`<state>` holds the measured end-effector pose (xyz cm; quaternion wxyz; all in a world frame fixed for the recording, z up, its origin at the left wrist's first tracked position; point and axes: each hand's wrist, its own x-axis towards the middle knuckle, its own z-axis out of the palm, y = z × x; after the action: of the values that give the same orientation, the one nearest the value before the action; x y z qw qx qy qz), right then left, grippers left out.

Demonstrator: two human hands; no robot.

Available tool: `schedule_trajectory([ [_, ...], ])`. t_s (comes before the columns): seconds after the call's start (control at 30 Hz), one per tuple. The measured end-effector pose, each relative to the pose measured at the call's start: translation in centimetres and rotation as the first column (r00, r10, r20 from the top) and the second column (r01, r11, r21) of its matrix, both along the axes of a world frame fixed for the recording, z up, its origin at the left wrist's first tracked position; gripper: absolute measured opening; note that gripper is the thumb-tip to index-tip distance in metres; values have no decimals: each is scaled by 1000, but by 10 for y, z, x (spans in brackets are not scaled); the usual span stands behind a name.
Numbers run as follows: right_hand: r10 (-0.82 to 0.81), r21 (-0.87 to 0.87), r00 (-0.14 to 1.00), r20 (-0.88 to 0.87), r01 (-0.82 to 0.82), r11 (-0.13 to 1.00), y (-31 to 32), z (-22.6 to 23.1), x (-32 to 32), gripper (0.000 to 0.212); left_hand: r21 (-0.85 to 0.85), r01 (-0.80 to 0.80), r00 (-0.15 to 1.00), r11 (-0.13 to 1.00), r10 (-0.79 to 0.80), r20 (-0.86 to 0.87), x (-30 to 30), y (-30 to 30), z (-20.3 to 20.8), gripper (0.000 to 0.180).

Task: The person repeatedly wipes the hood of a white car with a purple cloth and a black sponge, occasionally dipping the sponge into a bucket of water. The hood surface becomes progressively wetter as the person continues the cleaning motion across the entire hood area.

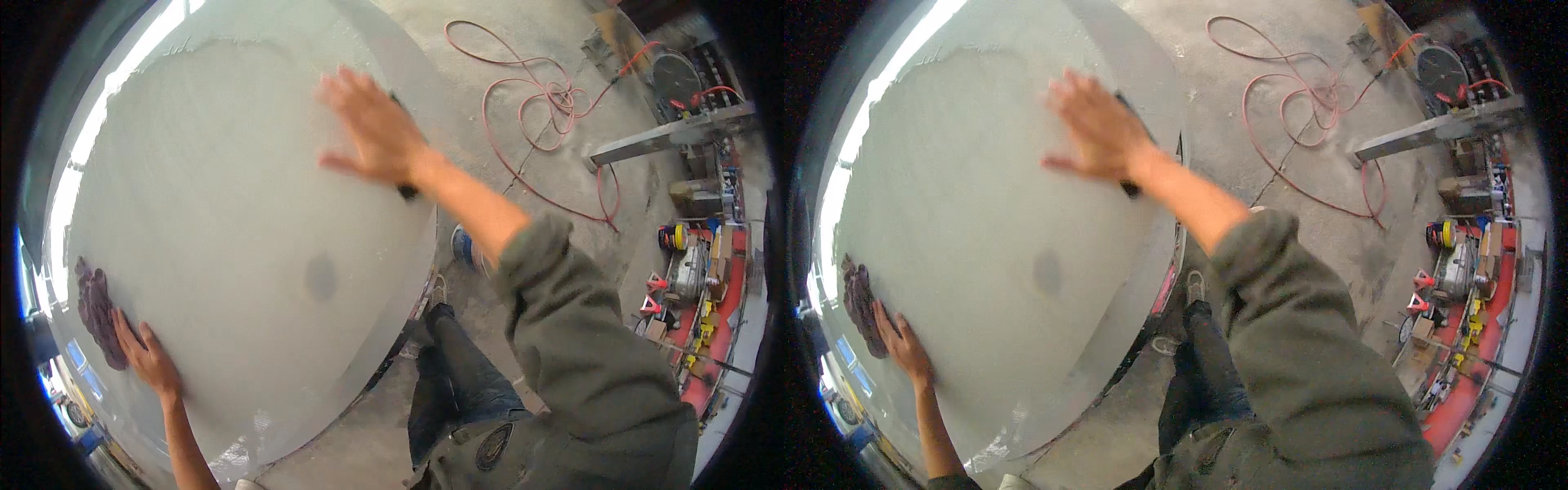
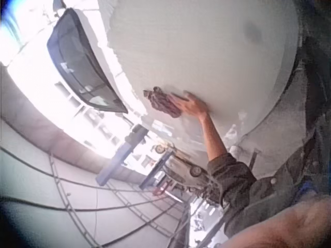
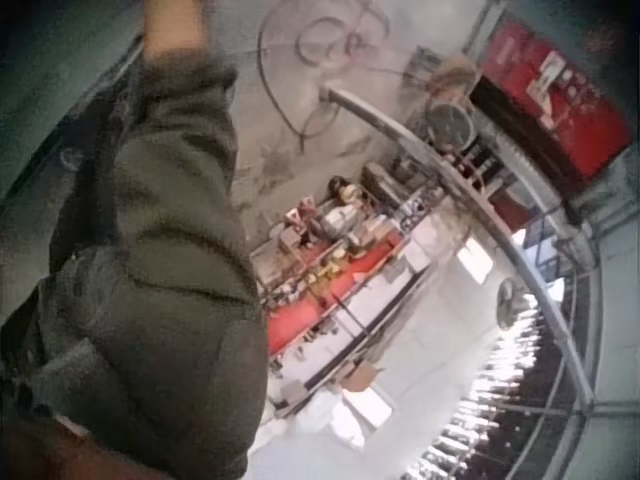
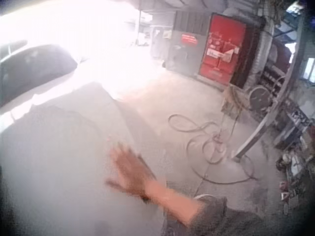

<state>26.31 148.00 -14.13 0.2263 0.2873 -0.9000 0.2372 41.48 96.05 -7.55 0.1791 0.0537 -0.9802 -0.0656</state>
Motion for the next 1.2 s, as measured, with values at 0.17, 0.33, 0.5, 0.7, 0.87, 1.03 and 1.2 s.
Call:
schedule_trajectory([
  [0.17, 68, 16, 997, 48, -69, 998, 4, -3, 47, 83, -22, -9, 1000, 1000, 8, -24, 9, -11, -2, 59],
  [0.33, -85, -25, 994, 74, 87, 996, 24, 1, -55, 89, -5, 8, 1000, 1000, -8, -10, -1, 2, -4, 59],
  [0.5, -149, -14, 988, 48, 150, 989, 15, -22, 29, 87, -72, 23, 999, 997, -25, -30, 5, -25, -7, 59],
  [0.7, -297, -144, 936, 187, 325, 934, 38, -25, -54, 94, -32, 13, 1000, 999, -14, -14, 1, -7, -5, 57],
  [0.87, -351, -266, 913, 206, 398, 878, 32, -25, -55, 94, -21, 12, 1000, 1000, -12, 12, 6, -8, -4, 58],
  [1.03, -330, -248, 894, 303, 409, 878, 30, -33, 21, 97, -72, 10, 1000, 997, -10, 1, 10, -26, -9, 57],
  [1.2, -306, -291, 897, 318, 400, 869, 41, -17, -65, 97, -64, 27, 1000, 998, -27, 3, 4, -19, -13, 56],
])
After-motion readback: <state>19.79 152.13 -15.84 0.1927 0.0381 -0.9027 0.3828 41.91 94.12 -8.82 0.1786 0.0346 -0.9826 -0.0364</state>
